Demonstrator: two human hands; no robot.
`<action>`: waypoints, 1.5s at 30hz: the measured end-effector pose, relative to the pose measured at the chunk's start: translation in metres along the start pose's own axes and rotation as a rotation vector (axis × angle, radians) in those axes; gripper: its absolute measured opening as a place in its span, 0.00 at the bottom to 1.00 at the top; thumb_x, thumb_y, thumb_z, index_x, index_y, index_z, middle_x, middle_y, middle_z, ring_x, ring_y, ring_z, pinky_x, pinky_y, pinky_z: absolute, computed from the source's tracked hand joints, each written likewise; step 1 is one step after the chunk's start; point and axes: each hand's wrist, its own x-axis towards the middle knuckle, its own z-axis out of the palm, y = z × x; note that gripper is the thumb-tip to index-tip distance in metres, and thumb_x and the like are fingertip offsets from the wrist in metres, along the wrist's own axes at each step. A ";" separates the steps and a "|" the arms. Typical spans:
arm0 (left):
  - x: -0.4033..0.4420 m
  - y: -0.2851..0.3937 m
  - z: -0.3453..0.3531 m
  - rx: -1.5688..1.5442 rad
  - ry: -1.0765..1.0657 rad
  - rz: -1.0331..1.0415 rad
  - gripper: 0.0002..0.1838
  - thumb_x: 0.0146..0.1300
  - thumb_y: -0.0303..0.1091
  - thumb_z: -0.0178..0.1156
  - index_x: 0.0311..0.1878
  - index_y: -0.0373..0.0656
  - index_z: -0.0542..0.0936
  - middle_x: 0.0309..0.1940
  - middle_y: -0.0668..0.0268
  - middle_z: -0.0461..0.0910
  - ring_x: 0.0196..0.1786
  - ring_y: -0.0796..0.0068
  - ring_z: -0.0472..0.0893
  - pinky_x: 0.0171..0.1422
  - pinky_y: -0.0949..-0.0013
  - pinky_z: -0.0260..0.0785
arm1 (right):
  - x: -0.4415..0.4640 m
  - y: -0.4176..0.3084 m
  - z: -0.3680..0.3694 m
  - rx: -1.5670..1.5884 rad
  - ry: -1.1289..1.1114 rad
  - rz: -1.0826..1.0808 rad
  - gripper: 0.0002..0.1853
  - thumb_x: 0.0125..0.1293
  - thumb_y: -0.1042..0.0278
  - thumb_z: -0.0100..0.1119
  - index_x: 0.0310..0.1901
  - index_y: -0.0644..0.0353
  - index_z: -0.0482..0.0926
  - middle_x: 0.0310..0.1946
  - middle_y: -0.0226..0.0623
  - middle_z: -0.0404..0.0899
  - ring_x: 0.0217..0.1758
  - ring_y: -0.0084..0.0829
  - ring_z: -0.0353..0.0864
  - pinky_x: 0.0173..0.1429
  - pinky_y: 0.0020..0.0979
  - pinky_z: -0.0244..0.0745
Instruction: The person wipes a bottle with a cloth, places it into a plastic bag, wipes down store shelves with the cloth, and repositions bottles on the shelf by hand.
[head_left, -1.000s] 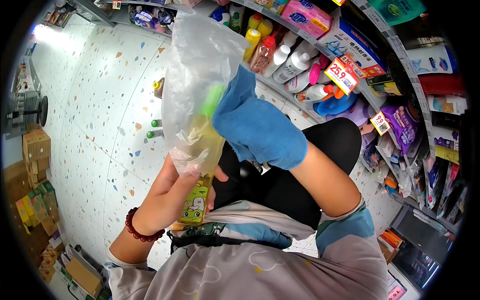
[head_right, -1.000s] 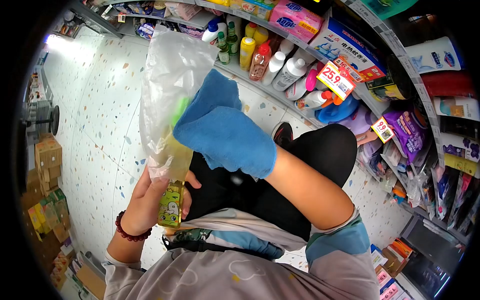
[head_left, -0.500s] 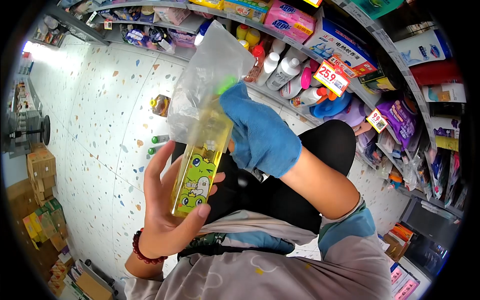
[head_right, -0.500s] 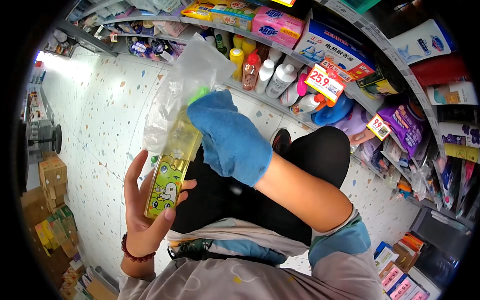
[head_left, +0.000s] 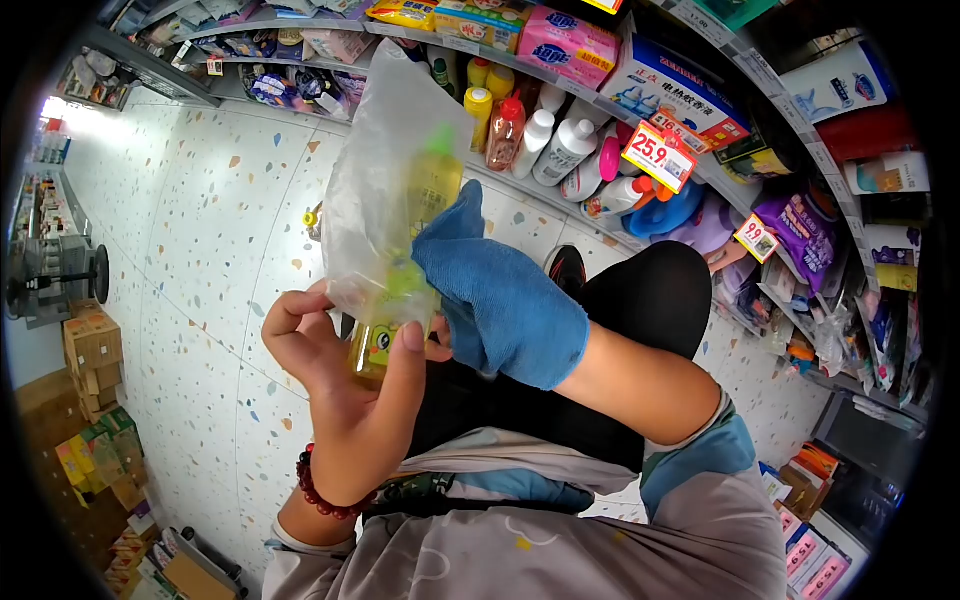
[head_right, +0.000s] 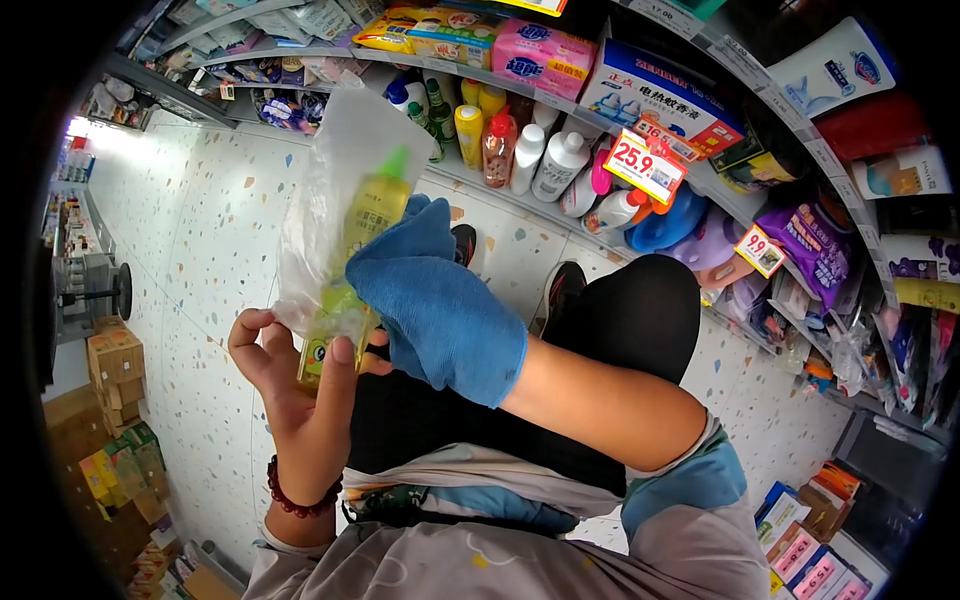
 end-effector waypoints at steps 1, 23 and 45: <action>0.001 -0.001 0.002 0.009 0.002 -0.001 0.34 0.67 0.15 0.56 0.65 0.44 0.46 0.60 0.49 0.60 0.47 0.64 0.82 0.49 0.67 0.81 | -0.002 0.001 -0.004 0.002 0.000 0.000 0.16 0.73 0.64 0.56 0.58 0.59 0.73 0.47 0.32 0.80 0.44 0.26 0.81 0.44 0.29 0.79; -0.002 0.005 -0.034 0.648 -0.107 0.254 0.16 0.60 0.20 0.68 0.52 0.33 0.83 0.45 0.58 0.79 0.40 0.74 0.81 0.45 0.75 0.73 | -0.005 0.002 -0.014 -1.127 -0.143 -0.679 0.18 0.67 0.71 0.59 0.57 0.64 0.75 0.41 0.38 0.81 0.40 0.28 0.80 0.45 0.29 0.78; -0.008 0.016 -0.034 0.646 0.060 0.345 0.09 0.59 0.13 0.63 0.42 0.32 0.83 0.38 0.57 0.81 0.37 0.71 0.79 0.43 0.74 0.71 | -0.009 -0.010 -0.007 -1.206 -0.200 -0.539 0.20 0.63 0.69 0.59 0.54 0.70 0.78 0.43 0.51 0.82 0.40 0.36 0.82 0.48 0.34 0.79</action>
